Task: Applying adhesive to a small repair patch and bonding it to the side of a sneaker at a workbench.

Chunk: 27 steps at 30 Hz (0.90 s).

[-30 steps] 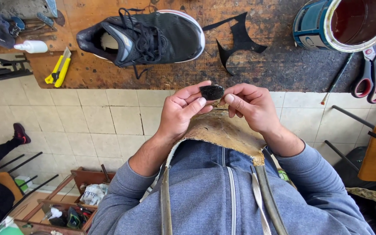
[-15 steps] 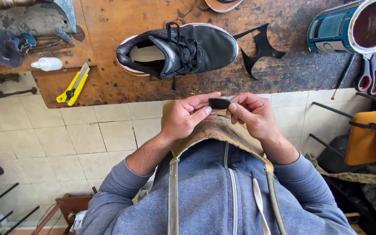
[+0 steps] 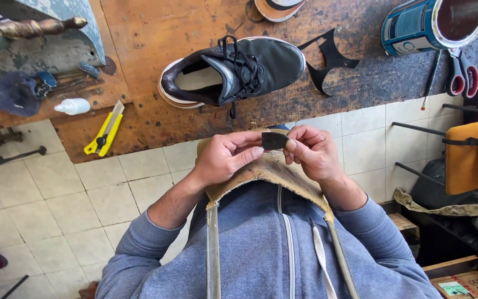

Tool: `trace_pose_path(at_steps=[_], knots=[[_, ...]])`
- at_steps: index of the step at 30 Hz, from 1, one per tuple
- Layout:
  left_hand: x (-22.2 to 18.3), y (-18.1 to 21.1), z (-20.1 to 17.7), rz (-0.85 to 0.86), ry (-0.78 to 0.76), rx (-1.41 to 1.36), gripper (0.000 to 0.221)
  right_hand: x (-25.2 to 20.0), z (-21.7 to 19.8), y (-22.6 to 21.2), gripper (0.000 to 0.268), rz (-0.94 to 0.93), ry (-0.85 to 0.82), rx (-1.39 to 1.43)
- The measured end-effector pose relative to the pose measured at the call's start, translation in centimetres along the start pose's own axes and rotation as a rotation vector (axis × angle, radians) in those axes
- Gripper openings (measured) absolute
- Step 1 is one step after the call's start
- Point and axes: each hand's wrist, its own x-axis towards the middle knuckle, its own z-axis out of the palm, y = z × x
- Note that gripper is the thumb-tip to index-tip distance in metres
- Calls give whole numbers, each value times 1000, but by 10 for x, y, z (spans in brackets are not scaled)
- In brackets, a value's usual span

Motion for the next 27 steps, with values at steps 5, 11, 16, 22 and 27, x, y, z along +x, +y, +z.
trace_pose_path(at_steps=[5, 11, 16, 22, 27], knots=[[-3, 30, -8, 84, -35, 184, 39, -3, -3, 11, 12, -26, 71, 95], [1, 99, -37, 455, 161, 723, 27, -4, -25, -5, 12, -92, 154, 101], [58, 115, -84, 804, 108, 1743, 49, -13, -40, -27, 12, -83, 93, 23], [105, 106, -98, 873, -87, 2005, 32, -15, -60, -39, 12, -38, -6, -26], [93, 83, -97, 905, 115, 1893, 32, -10, -83, -51, 14, -88, -96, -108]])
